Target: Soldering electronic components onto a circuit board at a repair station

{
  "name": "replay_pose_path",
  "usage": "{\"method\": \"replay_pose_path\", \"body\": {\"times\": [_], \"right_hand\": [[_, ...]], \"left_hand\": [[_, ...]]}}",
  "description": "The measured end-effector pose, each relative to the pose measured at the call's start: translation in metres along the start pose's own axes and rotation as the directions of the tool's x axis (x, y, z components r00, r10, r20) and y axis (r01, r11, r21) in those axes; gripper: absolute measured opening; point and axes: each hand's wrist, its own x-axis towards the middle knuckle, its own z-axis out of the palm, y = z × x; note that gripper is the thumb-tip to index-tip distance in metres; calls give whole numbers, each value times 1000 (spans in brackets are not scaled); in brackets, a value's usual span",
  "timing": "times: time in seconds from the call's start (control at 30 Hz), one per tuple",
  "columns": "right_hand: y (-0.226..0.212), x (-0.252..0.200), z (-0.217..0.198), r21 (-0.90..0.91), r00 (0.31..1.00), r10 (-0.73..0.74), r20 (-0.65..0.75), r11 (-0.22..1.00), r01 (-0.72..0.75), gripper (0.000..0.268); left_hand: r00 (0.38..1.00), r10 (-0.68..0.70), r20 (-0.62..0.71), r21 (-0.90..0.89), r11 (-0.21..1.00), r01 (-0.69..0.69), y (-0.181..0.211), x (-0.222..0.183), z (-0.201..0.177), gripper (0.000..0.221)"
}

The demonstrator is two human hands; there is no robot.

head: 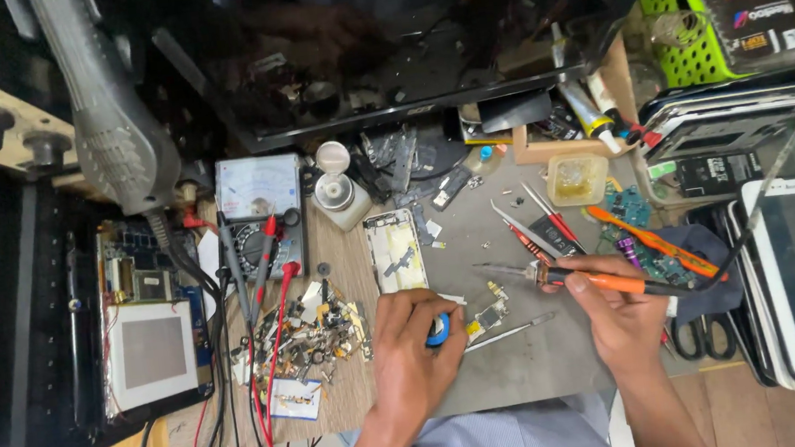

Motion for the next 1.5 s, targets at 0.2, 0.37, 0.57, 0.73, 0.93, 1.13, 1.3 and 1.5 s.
{"method": "replay_pose_path", "body": {"times": [0.2,0.37,0.57,0.73,0.93,1.13,1.3,1.5], "right_hand": [[-8,2,5,13,999,3,37,1000,-4,16],[-5,5,4,43,999,43,15,998,-44,14],[-12,9,2,49,991,70,115,996,-76,17],[-10,8,3,57,999,39,5,998,-39,16],[-14,6,11,10,998,60,24,998,-61,9],[-12,4,11,-38,998,50,46,998,-48,6],[-14,5,9,-48,997,42,63,998,-39,8],[-10,6,5,-20,997,20,69,1000,-18,9]], "left_hand": [[1000,7,-21,20,1000,-6,-1,-2,2,3],[999,34,-26,35,999,-33,-1,-2,3,4],[998,54,-26,70,996,-52,-2,-4,5,4],[993,83,-84,23,996,-82,-5,-6,8,10],[994,85,-65,38,996,-83,-2,-6,7,9],[992,112,-54,77,991,-108,-3,-3,8,10],[992,114,-62,78,991,-109,-5,-3,10,11],[991,117,-59,67,991,-113,-6,-4,11,11]]}}
